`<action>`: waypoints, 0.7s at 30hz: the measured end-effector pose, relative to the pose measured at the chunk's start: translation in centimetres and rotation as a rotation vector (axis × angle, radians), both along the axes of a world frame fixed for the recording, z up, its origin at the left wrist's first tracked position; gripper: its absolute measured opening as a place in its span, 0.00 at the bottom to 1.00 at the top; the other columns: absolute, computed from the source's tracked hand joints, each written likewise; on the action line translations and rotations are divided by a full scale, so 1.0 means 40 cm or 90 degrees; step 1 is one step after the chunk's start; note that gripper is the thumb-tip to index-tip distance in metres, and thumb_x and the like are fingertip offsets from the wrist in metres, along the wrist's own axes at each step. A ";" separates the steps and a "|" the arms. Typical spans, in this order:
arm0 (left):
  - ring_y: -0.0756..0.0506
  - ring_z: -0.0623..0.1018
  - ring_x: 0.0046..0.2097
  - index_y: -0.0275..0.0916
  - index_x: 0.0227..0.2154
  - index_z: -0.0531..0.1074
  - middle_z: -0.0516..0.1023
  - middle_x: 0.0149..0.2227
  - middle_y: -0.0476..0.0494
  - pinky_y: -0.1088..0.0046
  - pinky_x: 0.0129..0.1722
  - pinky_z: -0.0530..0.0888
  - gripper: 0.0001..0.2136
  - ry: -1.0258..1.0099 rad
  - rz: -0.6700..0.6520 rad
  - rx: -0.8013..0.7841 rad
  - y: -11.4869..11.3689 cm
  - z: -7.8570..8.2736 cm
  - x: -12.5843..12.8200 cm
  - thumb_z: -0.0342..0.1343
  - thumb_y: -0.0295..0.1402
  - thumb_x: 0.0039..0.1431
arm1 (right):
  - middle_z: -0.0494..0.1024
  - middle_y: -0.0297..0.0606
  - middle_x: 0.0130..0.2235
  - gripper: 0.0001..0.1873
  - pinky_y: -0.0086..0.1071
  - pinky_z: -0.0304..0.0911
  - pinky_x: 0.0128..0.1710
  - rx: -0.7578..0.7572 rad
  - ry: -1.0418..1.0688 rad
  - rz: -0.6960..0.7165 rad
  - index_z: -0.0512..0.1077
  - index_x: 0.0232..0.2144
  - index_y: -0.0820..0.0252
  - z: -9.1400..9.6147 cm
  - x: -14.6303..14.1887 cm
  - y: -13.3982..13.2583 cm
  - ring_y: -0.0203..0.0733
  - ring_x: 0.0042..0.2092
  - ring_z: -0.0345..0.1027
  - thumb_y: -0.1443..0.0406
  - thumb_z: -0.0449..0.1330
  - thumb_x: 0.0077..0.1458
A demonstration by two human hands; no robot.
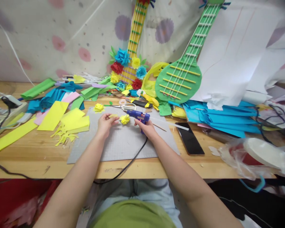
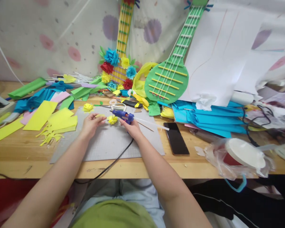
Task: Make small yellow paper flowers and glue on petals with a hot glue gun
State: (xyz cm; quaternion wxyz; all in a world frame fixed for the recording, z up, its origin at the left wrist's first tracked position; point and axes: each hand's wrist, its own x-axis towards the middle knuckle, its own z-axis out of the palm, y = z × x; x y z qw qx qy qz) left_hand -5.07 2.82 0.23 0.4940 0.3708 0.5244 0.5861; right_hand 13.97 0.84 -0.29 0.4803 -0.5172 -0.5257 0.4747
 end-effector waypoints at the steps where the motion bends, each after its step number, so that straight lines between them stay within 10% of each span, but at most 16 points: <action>1: 0.48 0.78 0.35 0.37 0.28 0.61 0.73 0.29 0.49 0.73 0.32 0.75 0.11 -0.005 0.007 0.005 -0.008 -0.003 0.006 0.58 0.29 0.41 | 0.72 0.32 0.21 0.19 0.27 0.52 0.19 0.010 -0.026 0.000 0.71 0.20 0.59 -0.002 -0.001 -0.002 0.29 0.19 0.55 0.49 0.60 0.40; 21: 0.53 0.73 0.26 0.38 0.28 0.64 0.70 0.28 0.51 0.79 0.19 0.69 0.10 0.017 0.062 0.025 -0.036 -0.008 0.043 0.57 0.32 0.41 | 0.71 0.31 0.21 0.15 0.30 0.59 0.31 0.136 -0.160 0.063 0.74 0.25 0.56 -0.001 -0.004 -0.012 0.38 0.28 0.65 0.52 0.58 0.45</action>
